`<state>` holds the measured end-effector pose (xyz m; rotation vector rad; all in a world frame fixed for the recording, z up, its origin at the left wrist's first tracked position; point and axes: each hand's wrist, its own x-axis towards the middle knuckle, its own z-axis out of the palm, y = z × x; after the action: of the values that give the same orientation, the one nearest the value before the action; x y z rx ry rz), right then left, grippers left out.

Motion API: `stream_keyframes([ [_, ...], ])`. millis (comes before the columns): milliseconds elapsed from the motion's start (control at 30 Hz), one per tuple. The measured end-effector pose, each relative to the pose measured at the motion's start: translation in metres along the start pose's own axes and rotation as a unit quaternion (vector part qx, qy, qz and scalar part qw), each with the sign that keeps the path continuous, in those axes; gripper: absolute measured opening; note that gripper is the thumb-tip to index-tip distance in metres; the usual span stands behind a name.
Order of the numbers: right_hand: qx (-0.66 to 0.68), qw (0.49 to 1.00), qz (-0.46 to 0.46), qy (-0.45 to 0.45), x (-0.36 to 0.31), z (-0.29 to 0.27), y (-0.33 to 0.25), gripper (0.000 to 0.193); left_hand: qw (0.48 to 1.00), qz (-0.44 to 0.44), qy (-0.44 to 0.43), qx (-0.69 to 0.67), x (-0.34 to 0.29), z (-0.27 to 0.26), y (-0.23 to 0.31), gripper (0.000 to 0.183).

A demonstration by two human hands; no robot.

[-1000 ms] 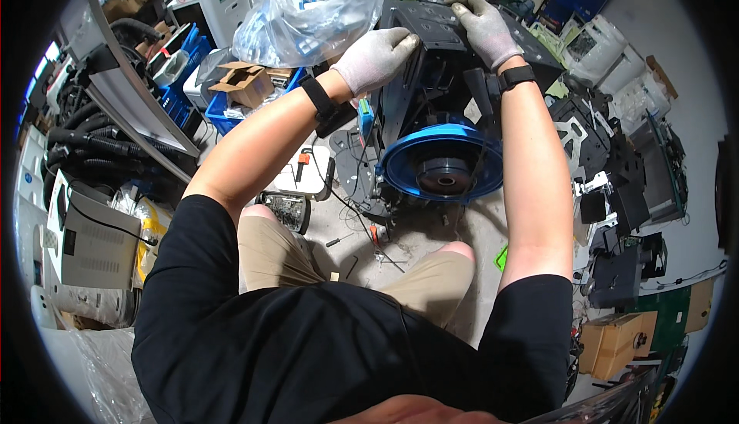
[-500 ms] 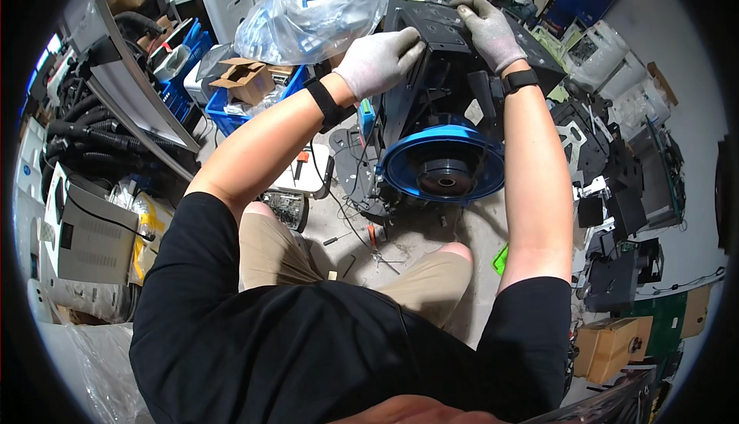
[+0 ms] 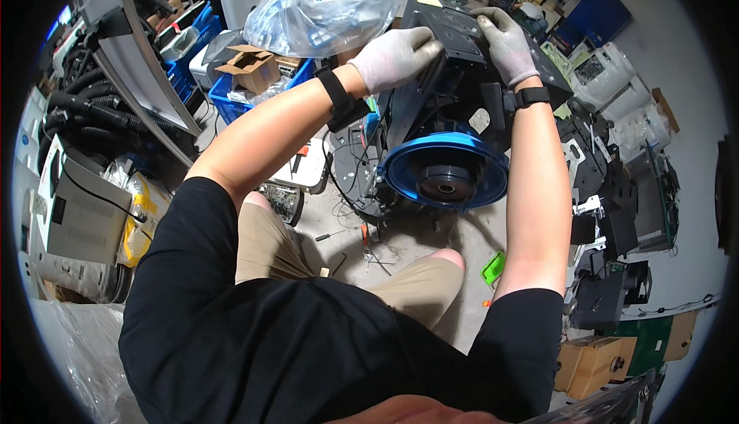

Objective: The recorder is disassembling and working on the internals of a large electronic device, possibly a specialized computer or robot component.

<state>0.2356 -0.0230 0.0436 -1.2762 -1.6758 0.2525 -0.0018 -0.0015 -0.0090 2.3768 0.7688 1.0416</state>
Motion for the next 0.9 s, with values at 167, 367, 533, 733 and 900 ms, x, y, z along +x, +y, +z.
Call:
stream_keyframes([
  [167,-0.003,1.000,0.027,0.005,0.000,-0.001,-0.003,0.023,0.996,0.086,0.013,0.035,-0.005,0.002,-0.005,0.032],
  [367,-0.003,1.000,0.018,0.004,0.000,-0.001,0.000,0.023,0.975,-0.090,-0.068,-0.192,0.002,0.007,-0.006,0.028],
  [533,-0.019,1.000,-0.002,-0.010,0.003,0.002,0.003,0.022,0.984,0.108,0.032,0.136,-0.009,0.003,-0.005,0.023],
  [733,-0.093,0.995,-0.028,-0.024,0.003,0.008,0.004,0.023,0.966,0.183,0.021,0.181,0.003,-0.004,-0.009,0.022],
  [900,-0.097,0.995,-0.018,-0.026,0.003,0.007,0.005,0.024,0.996,0.022,-0.008,-0.083,0.006,0.008,-0.004,0.038],
])
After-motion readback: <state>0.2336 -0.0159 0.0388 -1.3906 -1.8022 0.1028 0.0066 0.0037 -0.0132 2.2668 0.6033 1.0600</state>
